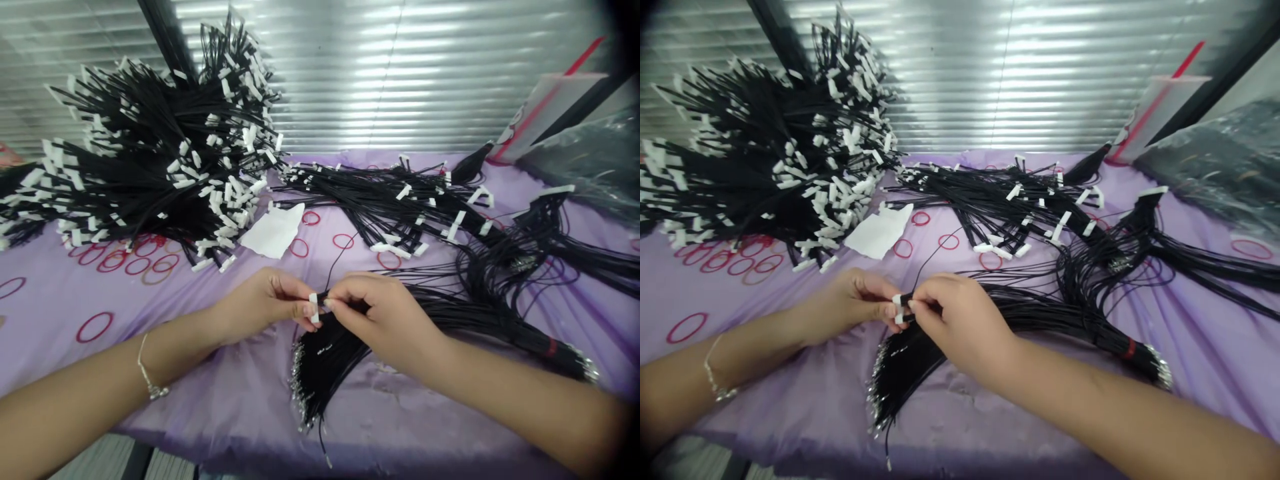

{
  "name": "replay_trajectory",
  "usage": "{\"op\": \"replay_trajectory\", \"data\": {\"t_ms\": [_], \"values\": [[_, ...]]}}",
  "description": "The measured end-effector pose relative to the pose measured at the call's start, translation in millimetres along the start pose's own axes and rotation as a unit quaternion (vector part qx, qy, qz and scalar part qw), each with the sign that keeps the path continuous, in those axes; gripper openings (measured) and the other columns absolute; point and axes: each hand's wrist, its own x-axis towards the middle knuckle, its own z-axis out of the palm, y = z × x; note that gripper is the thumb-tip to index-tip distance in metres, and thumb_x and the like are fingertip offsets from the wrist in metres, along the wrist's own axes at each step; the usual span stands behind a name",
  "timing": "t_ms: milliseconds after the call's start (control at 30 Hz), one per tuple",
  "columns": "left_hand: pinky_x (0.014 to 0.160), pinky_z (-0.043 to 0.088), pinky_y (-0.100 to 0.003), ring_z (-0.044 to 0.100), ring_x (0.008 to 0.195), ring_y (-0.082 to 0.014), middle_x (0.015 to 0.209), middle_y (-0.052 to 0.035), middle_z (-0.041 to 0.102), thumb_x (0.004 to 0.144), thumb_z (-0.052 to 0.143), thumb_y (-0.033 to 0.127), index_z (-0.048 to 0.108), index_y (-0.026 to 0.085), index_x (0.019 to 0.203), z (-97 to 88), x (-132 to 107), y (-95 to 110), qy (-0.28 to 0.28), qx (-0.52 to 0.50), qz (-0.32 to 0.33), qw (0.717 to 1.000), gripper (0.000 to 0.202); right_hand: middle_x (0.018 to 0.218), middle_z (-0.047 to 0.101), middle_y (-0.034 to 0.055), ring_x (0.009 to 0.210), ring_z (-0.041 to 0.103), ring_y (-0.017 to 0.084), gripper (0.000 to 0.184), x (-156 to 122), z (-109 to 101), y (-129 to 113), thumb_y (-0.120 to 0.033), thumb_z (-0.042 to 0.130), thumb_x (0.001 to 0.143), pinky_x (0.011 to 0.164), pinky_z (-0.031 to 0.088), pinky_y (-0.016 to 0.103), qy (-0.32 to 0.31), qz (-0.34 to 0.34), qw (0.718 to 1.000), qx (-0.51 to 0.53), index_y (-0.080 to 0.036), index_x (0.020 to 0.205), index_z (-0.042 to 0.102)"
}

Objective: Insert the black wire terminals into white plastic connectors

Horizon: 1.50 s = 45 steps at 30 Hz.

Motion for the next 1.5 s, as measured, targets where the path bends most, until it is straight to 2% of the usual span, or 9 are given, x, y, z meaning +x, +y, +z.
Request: {"op": "replay_trajectory", "data": {"t_ms": [167,367,567,700,833,1033,1133,1400,1500], "values": [[0.068,0.053,-0.017,0.064,0.067,-0.0081,0.072,-0.0019,0.07,0.077,0.067,0.016,0.072,0.012,0.079,-0.8,2,-4,0.0,-0.033,0.005,0.999,0.007,0.074,0.063,-0.0007,0.069,0.056,0.01,0.015,1,-8,1,-0.019,0.05,0.086,0.064,0.04,0.022,-0.012,-0.036,0.999,-0.039,-0.017,0.076,0.061],[0.07,0.052,-0.018,0.065,0.068,-0.0086,0.072,0.0004,0.063,0.079,0.065,0.014,0.065,0.011,0.082,-5.1,6,-4,0.069,-0.152,0.003,0.986,0.004,0.084,0.066,0.0038,0.074,0.061,0.014,0.027,2,-12,10,-0.015,0.04,0.09,0.066,0.046,0.027,0.054,-0.09,0.984,-0.146,-0.013,0.116,0.049],[0.069,0.053,-0.019,0.066,0.068,-0.0106,0.071,0.0003,0.061,0.08,0.061,0.007,0.06,0.01,0.079,-5.6,5,0,0.108,-0.202,-0.006,0.973,0.003,0.098,0.062,0.0127,0.086,0.056,0.021,0.014,-3,-20,4,-0.013,0.055,0.082,0.076,0.047,0.036,0.135,-0.251,0.901,-0.326,-0.012,0.092,0.064],[0.072,0.054,-0.021,0.066,0.068,-0.0107,0.072,-0.0006,0.062,0.081,0.06,0.006,0.06,0.01,0.081,-4.7,5,0,0.13,-0.213,0.003,0.968,0.004,0.101,0.063,0.0108,0.093,0.056,0.022,0.022,-6,-7,5,-0.014,0.054,0.084,0.083,0.049,0.036,0.012,-0.245,0.909,-0.337,-0.011,0.103,0.064],[0.07,0.053,-0.017,0.065,0.067,-0.0078,0.069,0.0007,0.061,0.08,0.062,0.007,0.061,0.01,0.076,-5.6,6,1,0.151,-0.2,0.023,0.968,0.004,0.109,0.062,0.0153,0.097,0.056,0.023,0.034,-4,4,11,-0.003,0.048,0.083,0.086,0.049,0.037,-0.012,-0.179,0.917,-0.357,-0.006,0.115,0.058],[0.071,0.053,-0.019,0.065,0.068,-0.0088,0.072,0.0012,0.062,0.078,0.064,0.009,0.062,0.012,0.076,-4.6,8,2,0.162,-0.166,0.016,0.973,0.004,0.089,0.059,0.007,0.084,0.054,0.019,0.009,7,-8,17,-0.016,0.053,0.085,0.078,0.047,0.036,-0.11,-0.067,0.965,-0.23,-0.015,0.088,0.061],[0.073,0.053,-0.02,0.065,0.068,-0.0087,0.072,0.002,0.062,0.079,0.063,0.009,0.062,0.012,0.078,-3.2,7,2,0.168,-0.155,0.021,0.973,0.003,0.089,0.055,0.0061,0.082,0.052,0.016,0.01,10,-14,16,-0.016,0.049,0.087,0.076,0.045,0.032,-0.154,-0.077,0.968,-0.184,-0.016,0.082,0.057],[0.07,0.052,-0.018,0.067,0.068,-0.0096,0.076,0.0029,0.064,0.079,0.066,0.018,0.062,0.013,0.082,-2.7,3,0,0.147,-0.104,0.066,0.982,0.007,0.07,0.056,-0.0014,0.058,0.048,0.009,0.007,-1,-14,-1,-0.014,0.045,0.087,0.055,0.038,0.021,-0.019,-0.043,0.992,-0.113,-0.018,0.082,0.048],[0.071,0.053,-0.019,0.067,0.073,-0.0111,0.079,0.0027,0.065,0.079,0.066,0.02,0.063,0.014,0.083,-2.1,2,0,0.141,-0.087,0.077,0.983,0.008,0.072,0.058,-0.0004,0.062,0.051,0.01,0.007,1,-16,0,-0.015,0.048,0.085,0.059,0.041,0.022,-0.018,-0.07,0.991,-0.108,-0.018,0.081,0.053]]}}
